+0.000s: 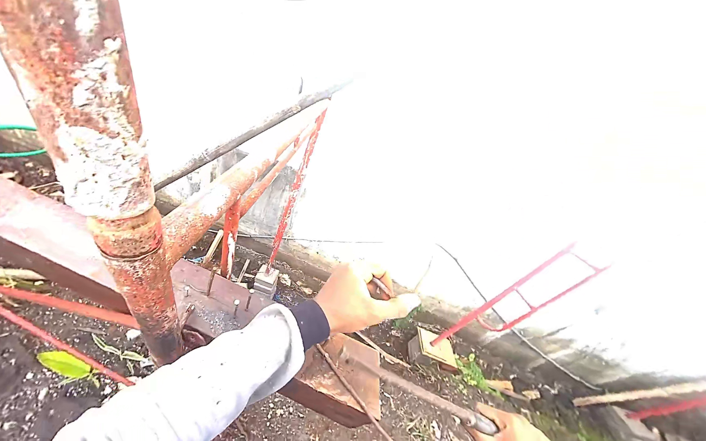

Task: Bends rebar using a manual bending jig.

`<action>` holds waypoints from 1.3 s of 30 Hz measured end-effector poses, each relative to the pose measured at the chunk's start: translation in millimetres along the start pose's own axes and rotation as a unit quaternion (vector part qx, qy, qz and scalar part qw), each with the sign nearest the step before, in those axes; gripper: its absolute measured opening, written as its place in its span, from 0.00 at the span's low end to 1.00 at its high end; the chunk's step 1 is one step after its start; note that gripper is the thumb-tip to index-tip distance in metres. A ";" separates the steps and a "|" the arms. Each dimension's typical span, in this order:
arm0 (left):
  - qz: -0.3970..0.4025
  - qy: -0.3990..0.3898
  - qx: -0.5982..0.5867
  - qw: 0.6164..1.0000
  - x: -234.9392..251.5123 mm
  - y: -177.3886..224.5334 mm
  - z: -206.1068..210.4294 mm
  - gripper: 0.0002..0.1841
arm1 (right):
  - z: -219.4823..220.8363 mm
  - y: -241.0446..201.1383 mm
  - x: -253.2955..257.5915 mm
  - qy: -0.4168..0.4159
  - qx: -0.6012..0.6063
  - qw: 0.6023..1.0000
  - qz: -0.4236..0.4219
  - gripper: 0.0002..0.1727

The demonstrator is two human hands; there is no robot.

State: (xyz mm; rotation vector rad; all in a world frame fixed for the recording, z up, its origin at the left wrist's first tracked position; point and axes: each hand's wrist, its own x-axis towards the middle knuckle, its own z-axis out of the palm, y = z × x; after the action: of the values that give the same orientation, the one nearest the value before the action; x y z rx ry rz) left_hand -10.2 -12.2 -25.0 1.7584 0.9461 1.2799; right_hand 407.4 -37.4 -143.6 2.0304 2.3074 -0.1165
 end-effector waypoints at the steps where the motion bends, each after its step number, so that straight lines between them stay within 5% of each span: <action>1: 0.000 0.000 -0.003 1.000 0.4 0.2 0.3 0.14 | -4.0 1.0 15.9 0.012 -0.013 0.999 -0.030 0.27; 9: 0.011 0.004 -0.005 1.000 2.7 -3.4 3.5 0.14 | -2.4 28.9 167.3 0.255 -0.093 0.923 -0.274 0.25; 18: 0.005 0.012 -0.002 1.000 2.1 -2.8 5.9 0.14 | -23.2 -12.7 246.1 0.179 -0.116 0.907 -0.362 0.19; 29: 0.002 0.037 0.025 0.999 -1.1 2.3 7.5 0.13 | -18.5 -2.9 223.6 0.113 -0.106 0.954 -0.255 0.18; 36: 0.005 0.099 0.107 0.989 -1.1 3.7 14.5 0.18 | 1.2 -7.6 213.1 0.161 -0.074 0.963 -0.204 0.15; 39: 0.001 0.119 0.123 0.985 1.1 0.7 16.4 0.20 | -2.5 -19.0 206.6 0.106 -0.087 0.981 -0.137 0.12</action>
State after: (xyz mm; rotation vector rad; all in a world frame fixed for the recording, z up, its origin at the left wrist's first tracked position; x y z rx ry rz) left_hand 5.9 -13.9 -27.5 1.8175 1.2846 1.4477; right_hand 362.3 164.3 -161.4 1.7088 2.6081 0.2928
